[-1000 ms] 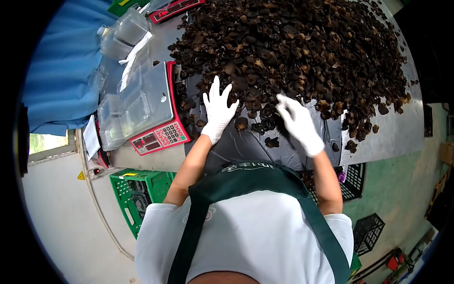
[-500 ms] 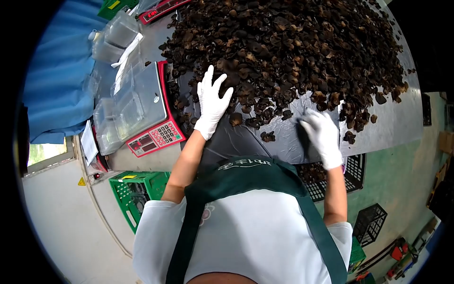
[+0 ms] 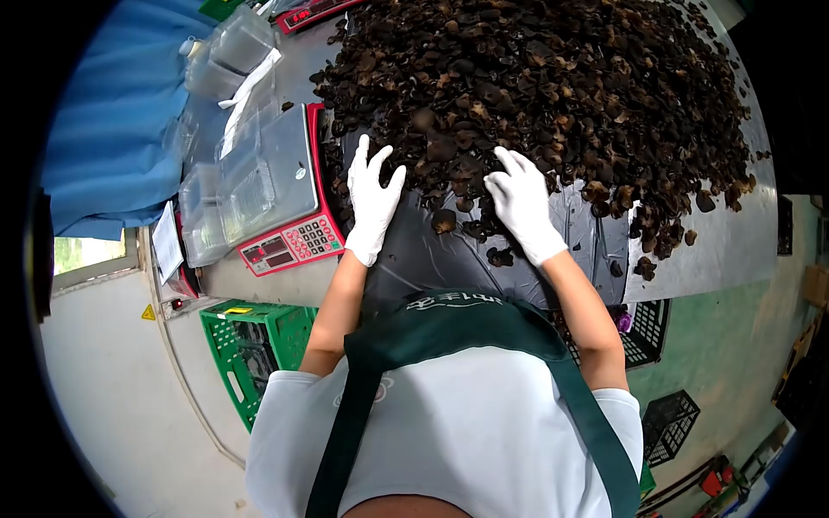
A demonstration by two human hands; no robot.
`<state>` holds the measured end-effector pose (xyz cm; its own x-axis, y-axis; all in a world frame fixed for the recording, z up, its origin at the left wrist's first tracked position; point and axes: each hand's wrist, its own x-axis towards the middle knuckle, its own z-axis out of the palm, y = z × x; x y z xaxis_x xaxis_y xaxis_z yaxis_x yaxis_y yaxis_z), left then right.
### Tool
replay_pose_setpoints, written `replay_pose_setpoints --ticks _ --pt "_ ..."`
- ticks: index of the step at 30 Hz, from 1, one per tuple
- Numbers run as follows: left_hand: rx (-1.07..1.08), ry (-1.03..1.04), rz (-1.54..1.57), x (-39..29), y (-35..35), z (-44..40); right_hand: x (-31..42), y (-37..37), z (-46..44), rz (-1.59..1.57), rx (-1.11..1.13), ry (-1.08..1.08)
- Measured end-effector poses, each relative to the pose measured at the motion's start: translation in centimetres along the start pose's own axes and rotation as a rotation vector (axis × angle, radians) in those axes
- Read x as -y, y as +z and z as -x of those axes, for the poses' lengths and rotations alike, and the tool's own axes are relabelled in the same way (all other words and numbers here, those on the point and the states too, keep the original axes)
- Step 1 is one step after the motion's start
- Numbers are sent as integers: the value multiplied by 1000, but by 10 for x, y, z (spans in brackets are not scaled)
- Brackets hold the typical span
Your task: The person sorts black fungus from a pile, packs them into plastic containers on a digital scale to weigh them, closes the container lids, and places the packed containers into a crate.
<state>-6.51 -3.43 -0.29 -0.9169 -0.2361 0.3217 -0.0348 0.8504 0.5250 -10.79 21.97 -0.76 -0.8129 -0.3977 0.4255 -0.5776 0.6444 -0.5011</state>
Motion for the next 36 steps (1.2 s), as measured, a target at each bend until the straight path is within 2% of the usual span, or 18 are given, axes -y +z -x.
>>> replay_pose_setpoints --ticks 2,3,4,5,7,9,11,12,13,15,17,19,21,23,24,25,27,36 --pt "18 -35 86 -5 1 -2 5 -40 14 -144 28 88" --pt "-87 82 85 2 11 -3 4 -60 28 -190 123 165" --pt "9 -61 179 -5 9 -5 -1 -94 37 -147 496 271" --pt "105 -204 274 -13 8 -6 -7 -115 54 -267 639 321" --pt "88 -180 237 -19 14 -7 -15 -151 81 -151 1129 541" --pt "65 -139 215 -17 25 -11 -22 -151 120 399 1404 563" --pt "142 -199 112 -29 29 -21 -27 -153 145 544 1413 578" --pt "216 -260 3 -34 31 -24 -33 -154 152 447 1337 602" --pt "214 -261 3 -34 37 -26 -17 -160 134 351 1206 601" --pt "236 -263 -35 -27 50 -26 -20 -146 139 196 759 341" --pt "179 -243 -21 -26 52 -27 -6 -125 111 100 524 269" --pt "147 -382 443 -27 47 -25 9 -108 78 -25 410 288" --pt "113 -305 463 -32 38 -21 20 -91 46 -99 420 339" --pt "72 -169 618 -36 30 -13 29 -69 22 -259 217 245" --pt "227 -316 591 -40 17 -11 34 -59 9 -335 137 226" --pt "245 -282 684 -40 17 -5 40 -50 -3 -411 56 206" --pt "312 -272 688 -56 0 1 57 -40 -24 -524 35 374" --pt "469 -219 669 -63 -11 14 35 -14 -30 -659 356 538"
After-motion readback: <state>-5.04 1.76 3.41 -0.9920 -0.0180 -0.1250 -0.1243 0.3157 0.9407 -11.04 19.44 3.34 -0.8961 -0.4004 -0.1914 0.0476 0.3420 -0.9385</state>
